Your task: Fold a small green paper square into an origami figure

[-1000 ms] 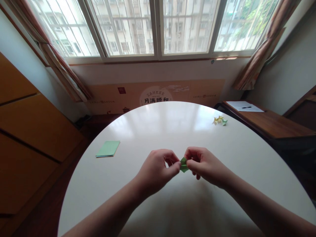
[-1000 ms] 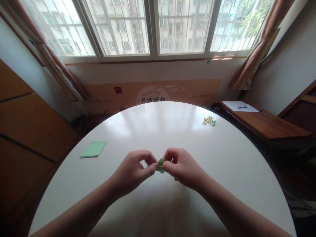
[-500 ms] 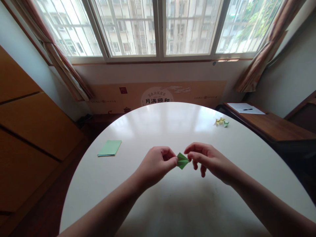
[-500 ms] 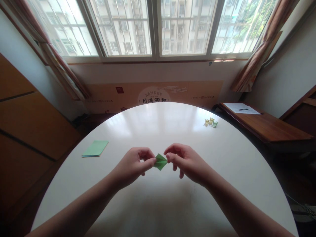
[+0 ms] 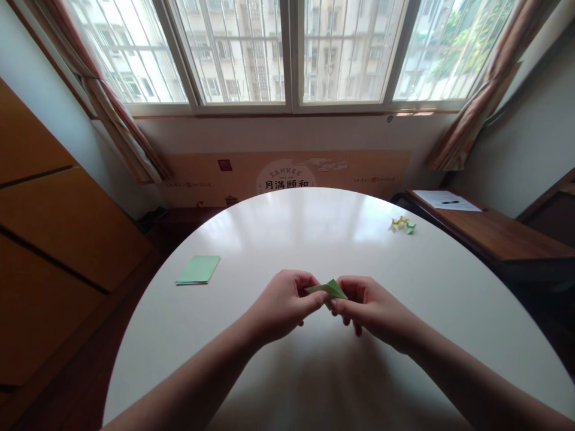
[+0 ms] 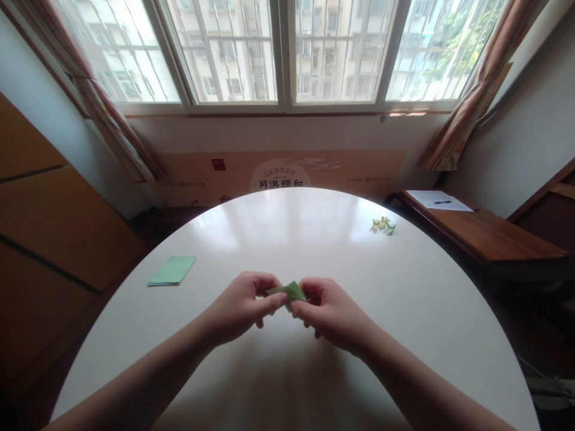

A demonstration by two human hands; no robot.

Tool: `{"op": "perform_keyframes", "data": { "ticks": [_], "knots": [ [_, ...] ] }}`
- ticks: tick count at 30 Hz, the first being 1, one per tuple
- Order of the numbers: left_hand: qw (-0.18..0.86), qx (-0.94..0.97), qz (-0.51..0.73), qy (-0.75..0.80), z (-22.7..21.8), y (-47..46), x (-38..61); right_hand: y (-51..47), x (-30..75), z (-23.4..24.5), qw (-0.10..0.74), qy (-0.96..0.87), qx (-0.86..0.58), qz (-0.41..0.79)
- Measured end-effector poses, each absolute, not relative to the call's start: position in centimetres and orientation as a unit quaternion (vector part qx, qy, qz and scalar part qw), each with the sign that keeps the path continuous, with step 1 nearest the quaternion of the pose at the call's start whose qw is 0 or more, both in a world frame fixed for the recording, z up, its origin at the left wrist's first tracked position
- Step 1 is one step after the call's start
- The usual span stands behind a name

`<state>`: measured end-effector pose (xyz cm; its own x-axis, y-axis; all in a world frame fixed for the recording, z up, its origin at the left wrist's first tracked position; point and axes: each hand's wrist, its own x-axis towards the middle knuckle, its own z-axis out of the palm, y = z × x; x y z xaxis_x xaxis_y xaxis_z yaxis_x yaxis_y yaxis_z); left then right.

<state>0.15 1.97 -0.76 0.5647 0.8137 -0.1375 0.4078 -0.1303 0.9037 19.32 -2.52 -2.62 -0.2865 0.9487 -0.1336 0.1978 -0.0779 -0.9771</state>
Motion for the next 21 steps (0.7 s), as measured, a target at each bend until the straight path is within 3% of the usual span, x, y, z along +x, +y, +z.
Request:
{"op": "perform_keyframes", "data": {
  "ticks": [11, 21],
  "knots": [
    [0.350, 0.822, 0.144, 0.425, -0.66, 1.12, 0.16, -2.74, 18.21, -3.41, 0.318, -0.631, -0.545, 0.452],
    [0.374, 0.810, 0.148, 0.427, -0.09, 1.34, -0.24, -2.46, 18.79, -2.81, 0.313, -0.626, -0.540, 0.467]
  ]
}}
